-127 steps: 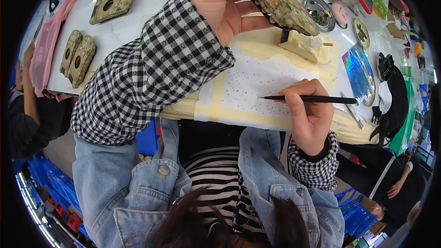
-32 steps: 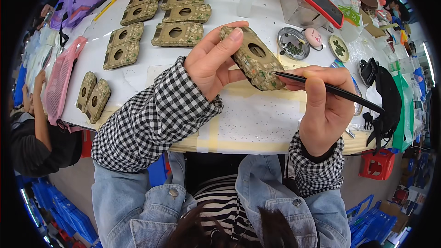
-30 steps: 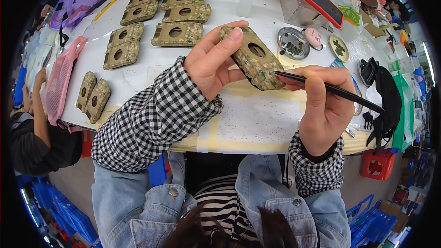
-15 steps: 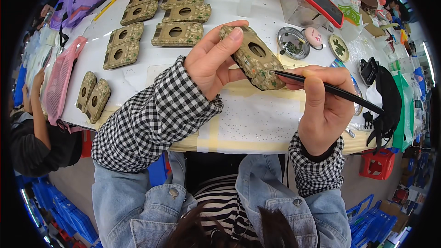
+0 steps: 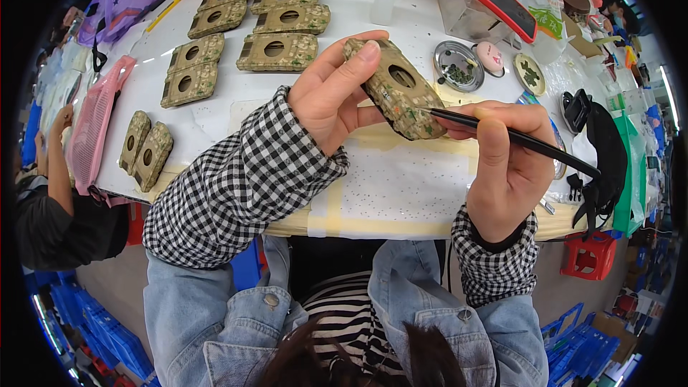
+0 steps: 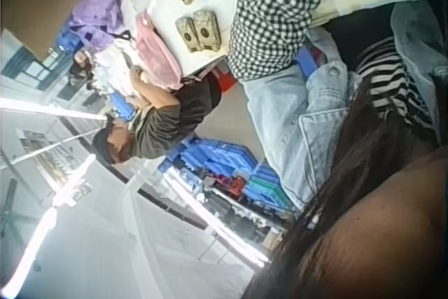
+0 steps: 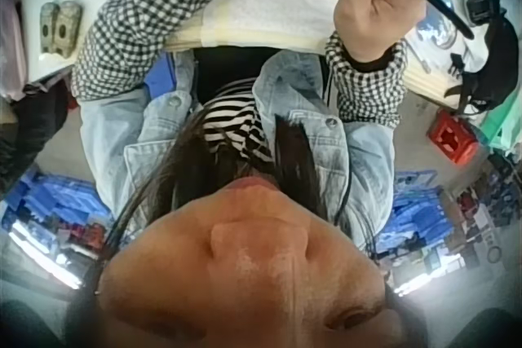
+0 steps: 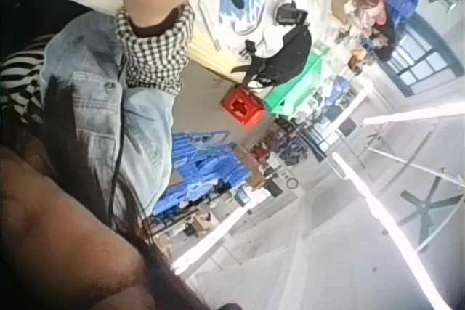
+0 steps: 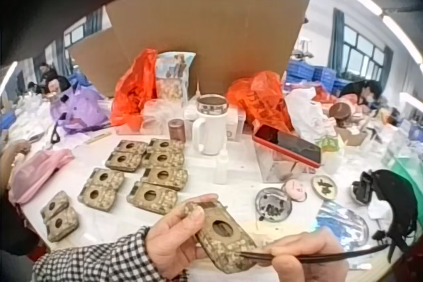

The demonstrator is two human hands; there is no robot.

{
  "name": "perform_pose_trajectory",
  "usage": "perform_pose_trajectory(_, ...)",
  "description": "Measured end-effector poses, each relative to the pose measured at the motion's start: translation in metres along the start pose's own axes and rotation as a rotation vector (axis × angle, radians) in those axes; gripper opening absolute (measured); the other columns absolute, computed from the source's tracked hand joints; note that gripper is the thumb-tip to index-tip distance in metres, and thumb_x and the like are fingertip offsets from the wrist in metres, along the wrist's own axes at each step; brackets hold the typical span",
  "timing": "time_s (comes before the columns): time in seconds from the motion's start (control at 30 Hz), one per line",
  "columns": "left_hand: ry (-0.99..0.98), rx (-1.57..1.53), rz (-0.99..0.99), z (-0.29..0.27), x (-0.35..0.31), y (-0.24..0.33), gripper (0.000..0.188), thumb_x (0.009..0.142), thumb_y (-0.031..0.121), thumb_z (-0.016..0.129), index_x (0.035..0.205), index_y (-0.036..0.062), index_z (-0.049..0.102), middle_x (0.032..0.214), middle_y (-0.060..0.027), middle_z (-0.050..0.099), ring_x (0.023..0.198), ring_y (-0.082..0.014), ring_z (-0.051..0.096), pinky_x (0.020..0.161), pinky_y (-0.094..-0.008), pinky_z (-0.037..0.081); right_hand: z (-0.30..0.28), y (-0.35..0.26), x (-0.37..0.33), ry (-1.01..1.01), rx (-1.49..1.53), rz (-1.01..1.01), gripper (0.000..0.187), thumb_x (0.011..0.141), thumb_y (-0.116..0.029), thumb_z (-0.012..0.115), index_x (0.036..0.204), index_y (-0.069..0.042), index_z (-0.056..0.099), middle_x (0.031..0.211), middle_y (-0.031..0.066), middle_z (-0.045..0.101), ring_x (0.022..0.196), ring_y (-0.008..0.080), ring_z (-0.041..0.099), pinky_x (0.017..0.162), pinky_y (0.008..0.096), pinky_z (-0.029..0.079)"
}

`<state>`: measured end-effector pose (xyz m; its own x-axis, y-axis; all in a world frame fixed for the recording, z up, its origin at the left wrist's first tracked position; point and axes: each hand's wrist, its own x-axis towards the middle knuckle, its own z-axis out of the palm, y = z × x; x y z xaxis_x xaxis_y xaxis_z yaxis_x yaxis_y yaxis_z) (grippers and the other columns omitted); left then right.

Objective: Applying paint and detail to camouflage toy tank components on a workbench.

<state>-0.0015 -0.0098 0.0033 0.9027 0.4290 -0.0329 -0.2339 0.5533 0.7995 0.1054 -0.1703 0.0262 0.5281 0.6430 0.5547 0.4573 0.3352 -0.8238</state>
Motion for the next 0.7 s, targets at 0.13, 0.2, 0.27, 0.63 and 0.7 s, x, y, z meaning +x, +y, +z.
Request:
perform_pose_trajectory(0.13, 0.000, -0.003, -0.002, -0.0002, -0.0002, -0.0004, 0.048, 0.092, 0.032, 0.052, 0.128, 0.0028, 0.039, 0.113, -0.0105, 0.052, 0.105, -0.0205, 0.055, 0.088, -0.0396, 0.053, -0.0001, 0.0007, -0.0004, 0.002, -0.008, -0.001, 0.008, 0.088, -0.004, 0.058, 0.092, 0.002, 0.054, 0.087, 0.0097, 0.060, 0.077, 0.0126, 0.059, 0.072, 0.0239, 0.047)
perform_pose_trajectory(0.2, 0.002, 0.002, -0.005, -0.0007, 0.0000, -0.0003, 0.047, 0.092, 0.032, 0.052, 0.128, 0.0028, 0.039, 0.113, -0.0103, 0.052, 0.105, -0.0203, 0.056, 0.088, -0.0395, 0.053, 0.0002, 0.0008, -0.0006, 0.004, -0.007, -0.003, 0.008, 0.088, -0.003, 0.058, 0.092, 0.003, 0.054, 0.087, 0.0097, 0.060, 0.077, 0.0126, 0.059, 0.072, 0.0239, 0.047)
perform_pose_trajectory(0.27, 0.001, 0.003, -0.001, -0.0003, -0.0001, -0.0003, 0.047, 0.092, 0.032, 0.051, 0.128, 0.0030, 0.039, 0.113, -0.0102, 0.052, 0.105, -0.0203, 0.056, 0.088, -0.0394, 0.053, 0.0004, 0.0002, -0.0005, 0.004, -0.011, -0.004, 0.008, 0.088, -0.003, 0.058, 0.092, 0.003, 0.055, 0.087, 0.0095, 0.060, 0.078, 0.0127, 0.059, 0.072, 0.0239, 0.047)
perform_pose_trajectory(0.63, -0.004, -0.001, 0.007, -0.0004, 0.0006, -0.0012, 0.047, 0.092, 0.031, 0.052, 0.127, 0.0032, 0.039, 0.113, -0.0103, 0.051, 0.105, -0.0203, 0.056, 0.087, -0.0390, 0.053, -0.0027, 0.0021, -0.0031, 0.007, -0.134, -0.066, 0.012, 0.083, -0.005, 0.065, 0.091, 0.002, 0.059, 0.087, 0.0085, 0.059, 0.080, 0.0150, 0.057, 0.073, 0.0252, 0.045)
perform_pose_trajectory(0.7, 0.001, -0.001, 0.004, -0.0001, 0.0008, -0.0010, 0.047, 0.092, 0.031, 0.052, 0.127, 0.0030, 0.039, 0.113, -0.0102, 0.051, 0.105, -0.0203, 0.056, 0.087, -0.0392, 0.053, -0.0030, 0.0015, -0.0031, 0.005, -0.131, -0.055, 0.012, 0.083, -0.005, 0.065, 0.091, 0.002, 0.059, 0.088, 0.0085, 0.059, 0.081, 0.0150, 0.057, 0.073, 0.0253, 0.045)
